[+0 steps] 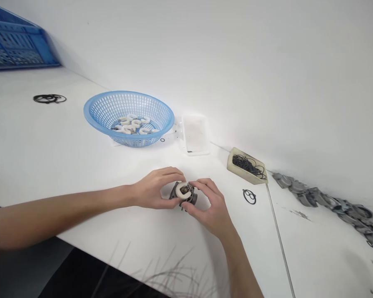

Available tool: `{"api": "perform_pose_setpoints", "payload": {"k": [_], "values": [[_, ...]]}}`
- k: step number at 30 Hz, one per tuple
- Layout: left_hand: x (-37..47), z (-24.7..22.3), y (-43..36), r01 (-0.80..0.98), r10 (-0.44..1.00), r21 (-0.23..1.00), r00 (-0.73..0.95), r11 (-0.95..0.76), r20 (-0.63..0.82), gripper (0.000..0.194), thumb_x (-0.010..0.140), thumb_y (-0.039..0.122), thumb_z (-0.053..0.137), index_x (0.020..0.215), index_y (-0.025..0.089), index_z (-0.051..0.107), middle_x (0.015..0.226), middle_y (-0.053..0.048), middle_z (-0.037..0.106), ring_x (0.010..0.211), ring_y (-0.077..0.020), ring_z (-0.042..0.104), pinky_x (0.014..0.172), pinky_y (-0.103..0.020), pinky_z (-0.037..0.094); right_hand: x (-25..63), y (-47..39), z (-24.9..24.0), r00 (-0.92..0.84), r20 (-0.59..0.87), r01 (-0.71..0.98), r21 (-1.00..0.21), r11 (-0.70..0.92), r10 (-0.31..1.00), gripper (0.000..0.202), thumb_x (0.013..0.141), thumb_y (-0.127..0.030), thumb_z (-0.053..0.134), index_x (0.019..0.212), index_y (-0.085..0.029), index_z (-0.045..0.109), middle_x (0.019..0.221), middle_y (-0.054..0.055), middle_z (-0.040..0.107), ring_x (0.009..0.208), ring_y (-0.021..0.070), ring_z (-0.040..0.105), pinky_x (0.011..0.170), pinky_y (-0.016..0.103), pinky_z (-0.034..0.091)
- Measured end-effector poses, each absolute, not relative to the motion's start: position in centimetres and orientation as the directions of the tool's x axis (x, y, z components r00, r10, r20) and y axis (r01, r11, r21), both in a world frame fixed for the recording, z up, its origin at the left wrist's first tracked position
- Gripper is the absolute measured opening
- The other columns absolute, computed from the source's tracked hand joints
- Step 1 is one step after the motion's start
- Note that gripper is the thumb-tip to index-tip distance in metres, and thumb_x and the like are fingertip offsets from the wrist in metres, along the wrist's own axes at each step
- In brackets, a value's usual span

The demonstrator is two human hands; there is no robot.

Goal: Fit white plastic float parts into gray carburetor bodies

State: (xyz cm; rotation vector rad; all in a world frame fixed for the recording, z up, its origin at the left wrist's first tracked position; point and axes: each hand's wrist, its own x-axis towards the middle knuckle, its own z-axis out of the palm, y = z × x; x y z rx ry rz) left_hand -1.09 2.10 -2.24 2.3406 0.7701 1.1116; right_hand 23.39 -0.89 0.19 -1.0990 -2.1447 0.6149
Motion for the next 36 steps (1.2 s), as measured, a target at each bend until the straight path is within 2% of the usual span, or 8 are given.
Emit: {"api": "perform_pose_setpoints", "payload": {"k": [4,9,16,19,23,28,36], "values": [[-1.2,-2.0,2.0,0.247,0.628,0.617,0.565,-0.747,0.535,0.036,0.083,0.026,0.069,0.118,0.02,0.067,0.114,-0.009,0.071,0.101,-0.0238,0.069,0.088,-0.035,0.059,23.2,-1.0,0.2,-0.432,0.334,0.51,-0.676,0.532,0.838,0.032,0.091,-0.029,0.079,0.122,-0.028,0.068,0.119,0.005,0.062,0.108,0.0215,0.063,0.094,0.036,0.055],[-1.1,-1.9,2.0,0.24,0.652,0.652,0.557,-0.72,0.515,0.036,0.082,0.025,0.072,0.118,0.021,0.069,0.115,-0.008,0.07,0.103,-0.0241,0.069,0.091,-0.036,0.058,22.5,-1.2,-0.1,-0.386,0.378,0.479,-0.697,0.533,0.841,0.022,0.09,-0.025,0.079,0.109,-0.024,0.068,0.112,0.006,0.063,0.101,0.0219,0.062,0.089,0.037,0.053],[-0.9,-1.2,1.8,0.14,0.689,0.739,0.506,-0.659,0.518,0.035,0.084,0.017,0.074,0.118,0.022,0.073,0.113,-0.007,0.069,0.102,-0.022,0.068,0.092,-0.033,0.058,22.4,-1.3,0.7,-0.383,0.342,0.433,-0.754,0.494,0.858,0.027,0.088,-0.022,0.077,0.111,-0.024,0.063,0.108,0.003,0.063,0.101,0.0199,0.059,0.091,0.035,0.051],[-1.1,-0.9,1.7,0.15,0.699,0.769,0.548,-0.622,0.459,0.038,0.084,0.013,0.071,0.12,0.024,0.074,0.116,-0.006,0.067,0.103,-0.0208,0.067,0.092,-0.032,0.057,22.6,-1.4,0.9,-0.396,0.328,0.438,-0.753,0.491,0.857,0.029,0.087,-0.02,0.075,0.113,-0.025,0.062,0.108,0.003,0.063,0.101,0.0194,0.058,0.091,0.034,0.05],[-1.2,-0.9,1.8,0.19,0.695,0.767,0.591,-0.613,0.409,0.045,0.082,0.007,0.067,0.122,0.027,0.075,0.12,-0.005,0.064,0.107,-0.0204,0.065,0.094,-0.031,0.055,22.8,-1.2,0.8,-0.398,0.322,0.459,-0.741,0.49,0.859,0.022,0.087,-0.019,0.074,0.106,-0.023,0.063,0.111,0.004,0.063,0.103,0.0209,0.06,0.092,0.036,0.051],[-1.0,-1.1,1.9,0.193,0.711,0.774,0.571,-0.603,0.411,0.038,0.084,0.015,0.073,0.121,0.024,0.073,0.117,-0.005,0.066,0.107,-0.022,0.066,0.095,-0.033,0.056,22.7,-1.1,0.6,-0.394,0.326,0.447,-0.748,0.489,0.859,0.017,0.087,-0.019,0.073,0.1,-0.023,0.062,0.107,0.004,0.063,0.1,0.0207,0.06,0.09,0.036,0.051],[-1.0,-1.6,2.1,0.193,0.707,0.767,0.567,-0.612,0.422,0.031,0.092,0.025,0.074,0.123,0.025,0.073,0.118,-0.006,0.067,0.106,-0.021,0.068,0.094,-0.033,0.057,23.0,-1.2,0.6,-0.424,0.328,0.417,-0.756,0.504,0.844,0.017,0.089,-0.014,0.063,0.103,-0.023,0.06,0.105,0.003,0.061,0.097,0.0185,0.057,0.089,0.033,0.048]]}}
